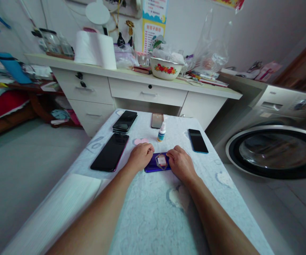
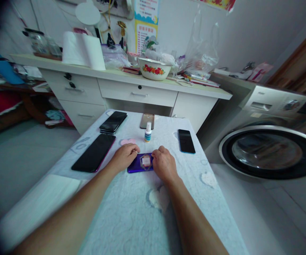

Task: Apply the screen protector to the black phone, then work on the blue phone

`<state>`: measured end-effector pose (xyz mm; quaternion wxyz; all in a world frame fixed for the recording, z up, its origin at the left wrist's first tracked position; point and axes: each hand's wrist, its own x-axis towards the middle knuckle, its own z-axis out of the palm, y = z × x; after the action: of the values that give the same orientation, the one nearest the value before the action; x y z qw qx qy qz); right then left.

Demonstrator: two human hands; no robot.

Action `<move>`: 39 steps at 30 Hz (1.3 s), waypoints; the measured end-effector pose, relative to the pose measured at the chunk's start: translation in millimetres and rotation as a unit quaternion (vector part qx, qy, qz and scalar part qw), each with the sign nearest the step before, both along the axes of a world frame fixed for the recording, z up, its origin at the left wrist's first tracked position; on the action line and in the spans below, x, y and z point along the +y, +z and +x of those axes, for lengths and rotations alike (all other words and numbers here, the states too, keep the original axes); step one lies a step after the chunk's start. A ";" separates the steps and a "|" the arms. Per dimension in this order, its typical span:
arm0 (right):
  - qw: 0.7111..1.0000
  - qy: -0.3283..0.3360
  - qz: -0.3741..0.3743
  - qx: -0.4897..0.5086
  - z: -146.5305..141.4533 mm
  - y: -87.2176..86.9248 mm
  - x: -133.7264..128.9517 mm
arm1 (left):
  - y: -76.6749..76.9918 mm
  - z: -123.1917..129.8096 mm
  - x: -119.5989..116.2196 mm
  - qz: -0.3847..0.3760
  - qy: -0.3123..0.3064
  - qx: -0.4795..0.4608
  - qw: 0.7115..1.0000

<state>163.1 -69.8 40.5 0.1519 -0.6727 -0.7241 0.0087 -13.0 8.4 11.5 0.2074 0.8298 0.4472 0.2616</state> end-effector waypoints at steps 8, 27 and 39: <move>0.999 0.024 -0.029 0.011 -0.6 5.4 -8.8 | 4.3 -0.4 -2.1 0.000 -0.012 0.008 1.000; 0.998 0.049 -0.005 0.040 -6.4 -1.2 -5.1 | 12.6 -6.7 -8.2 -0.024 -0.035 0.038 0.998; 1.000 0.011 0.003 0.018 -7.2 -1.4 -0.3 | 17.9 -17.1 -14.7 -0.069 -0.075 0.101 0.990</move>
<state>155.8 -70.2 39.0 0.1668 -0.6641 -0.7285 0.0206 -30.1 -6.3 29.4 0.2368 0.8669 0.4193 0.1291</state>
